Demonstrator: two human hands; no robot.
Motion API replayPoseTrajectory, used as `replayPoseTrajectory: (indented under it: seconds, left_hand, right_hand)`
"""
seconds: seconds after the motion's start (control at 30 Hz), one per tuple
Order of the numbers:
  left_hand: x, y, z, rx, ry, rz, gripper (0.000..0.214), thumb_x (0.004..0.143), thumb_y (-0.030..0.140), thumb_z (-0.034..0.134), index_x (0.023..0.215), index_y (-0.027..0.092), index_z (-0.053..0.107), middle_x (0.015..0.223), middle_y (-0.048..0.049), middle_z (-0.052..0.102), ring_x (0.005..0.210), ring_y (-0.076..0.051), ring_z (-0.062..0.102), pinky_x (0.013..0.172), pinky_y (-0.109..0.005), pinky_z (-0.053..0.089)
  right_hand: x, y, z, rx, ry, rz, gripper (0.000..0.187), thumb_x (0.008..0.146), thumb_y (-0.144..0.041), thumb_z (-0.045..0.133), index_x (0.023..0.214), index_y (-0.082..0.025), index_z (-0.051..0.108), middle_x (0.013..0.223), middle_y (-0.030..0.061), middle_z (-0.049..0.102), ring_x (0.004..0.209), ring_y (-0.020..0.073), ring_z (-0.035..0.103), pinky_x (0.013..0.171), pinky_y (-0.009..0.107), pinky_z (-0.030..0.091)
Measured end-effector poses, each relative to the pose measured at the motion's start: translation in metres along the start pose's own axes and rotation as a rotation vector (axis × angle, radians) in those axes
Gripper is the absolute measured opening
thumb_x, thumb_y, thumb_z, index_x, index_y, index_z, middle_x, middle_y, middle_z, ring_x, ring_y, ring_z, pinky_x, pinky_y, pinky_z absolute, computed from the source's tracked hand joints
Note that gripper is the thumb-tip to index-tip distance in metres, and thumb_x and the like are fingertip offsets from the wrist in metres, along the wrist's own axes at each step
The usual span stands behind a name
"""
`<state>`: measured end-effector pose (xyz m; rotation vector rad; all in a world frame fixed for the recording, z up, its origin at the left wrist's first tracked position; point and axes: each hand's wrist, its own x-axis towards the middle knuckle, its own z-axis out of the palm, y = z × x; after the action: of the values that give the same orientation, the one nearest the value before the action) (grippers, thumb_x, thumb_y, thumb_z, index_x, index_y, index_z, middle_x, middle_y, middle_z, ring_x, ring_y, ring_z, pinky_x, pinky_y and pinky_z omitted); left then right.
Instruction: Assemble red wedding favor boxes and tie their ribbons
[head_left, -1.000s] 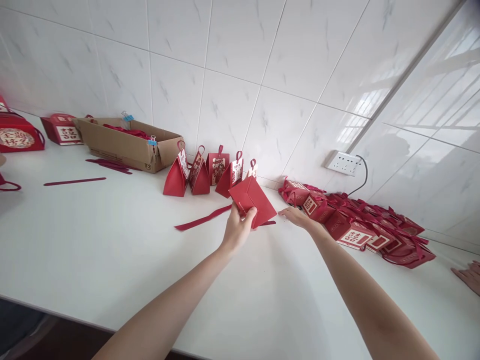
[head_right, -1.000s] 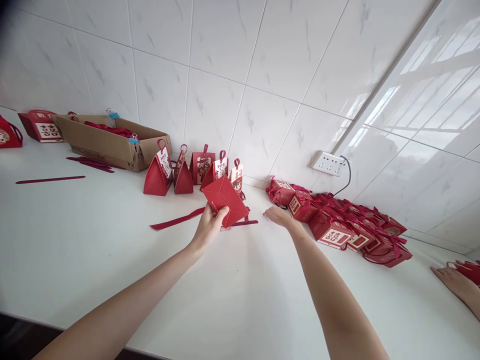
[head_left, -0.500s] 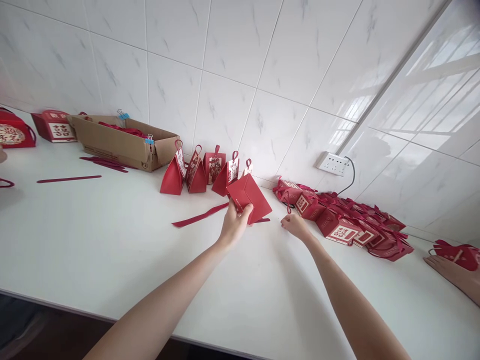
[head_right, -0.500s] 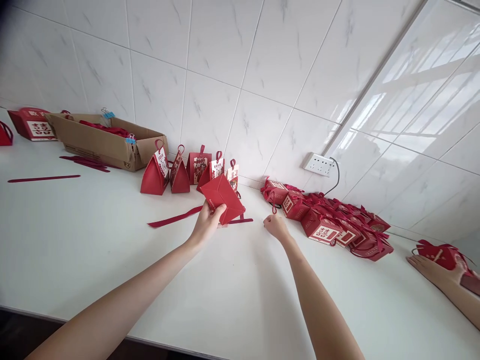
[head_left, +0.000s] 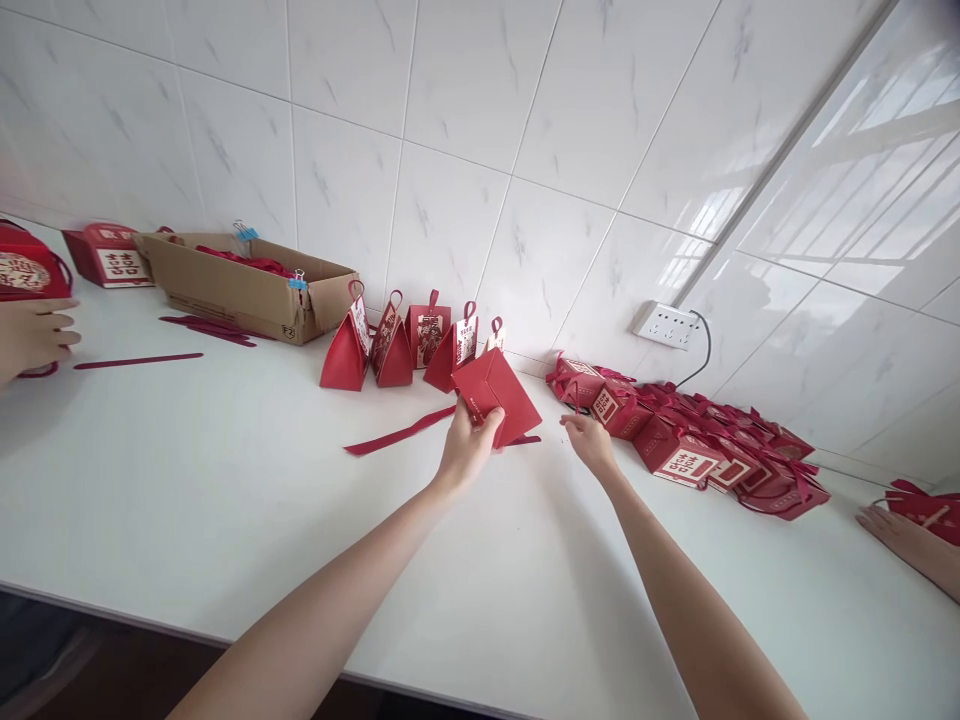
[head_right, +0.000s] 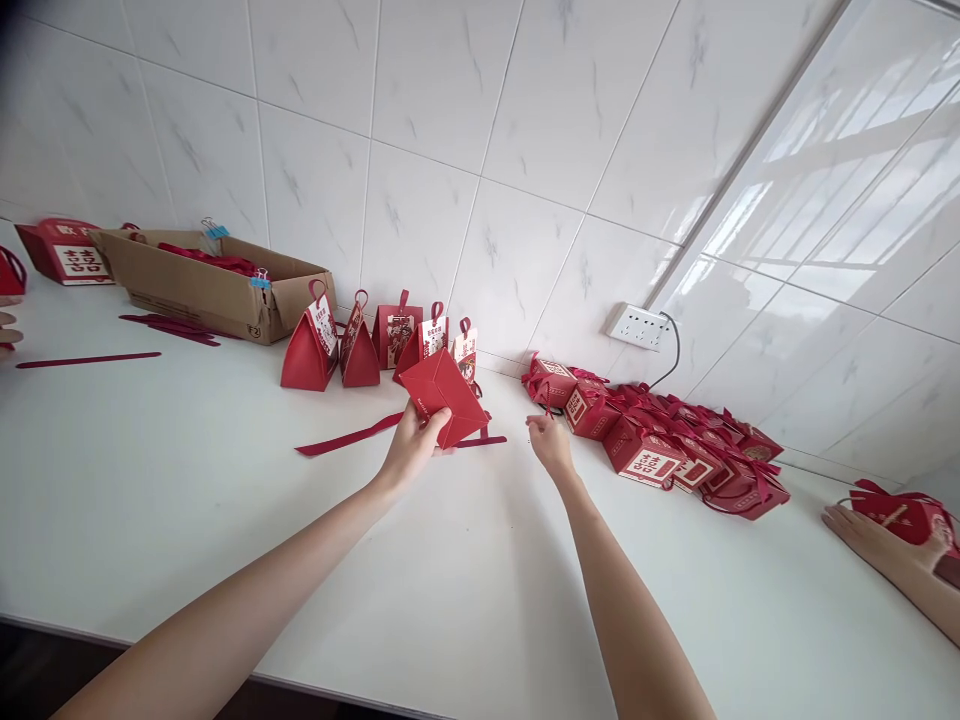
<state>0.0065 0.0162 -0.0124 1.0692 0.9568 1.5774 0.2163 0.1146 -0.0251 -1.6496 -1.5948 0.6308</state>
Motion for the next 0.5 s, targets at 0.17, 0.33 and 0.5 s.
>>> replayPoseTrajectory:
  seconds: [0.17, 0.33, 0.5]
  left_hand:
    - [-0.005, -0.002, 0.002, 0.04, -0.018, 0.121, 0.037, 0.073, 0.028, 0.062, 0.106, 0.022, 0.046, 0.1, -0.0043, 0.062, 0.092, -0.02, 0.062, 0.079, -0.033, 0.053]
    - [-0.013, -0.002, 0.006, 0.083, -0.233, 0.127, 0.033, 0.068, 0.031, 0.067, 0.097, 0.019, 0.054, 0.086, -0.005, 0.065, 0.082, -0.021, 0.064, 0.075, -0.034, 0.052]
    - [-0.008, -0.004, 0.001, 0.148, -0.511, 0.122, 0.035, 0.067, 0.021, 0.067, 0.101, 0.019, 0.062, 0.104, -0.0082, 0.068, 0.102, -0.024, 0.062, 0.091, -0.038, 0.048]
  right_hand:
    - [-0.041, -0.027, 0.017, 0.35, -0.159, 0.109, 0.049, 0.085, -0.059, 0.031, 0.103, -0.02, 0.055, 0.104, 0.0135, 0.065, 0.089, 0.0229, 0.068, 0.07, 0.033, 0.056]
    - [-0.092, -0.043, 0.029, 0.892, -0.62, 0.254, 0.063, 0.083, -0.071, 0.025, 0.11, -0.023, 0.056, 0.103, 0.0116, 0.066, 0.084, 0.0245, 0.069, 0.072, 0.041, 0.057]
    - [-0.092, -0.033, 0.01, 0.967, -0.501, 0.103, 0.038, 0.086, -0.051, 0.043, 0.107, -0.023, 0.059, 0.105, 0.0077, 0.067, 0.089, 0.0238, 0.065, 0.07, 0.037, 0.058]
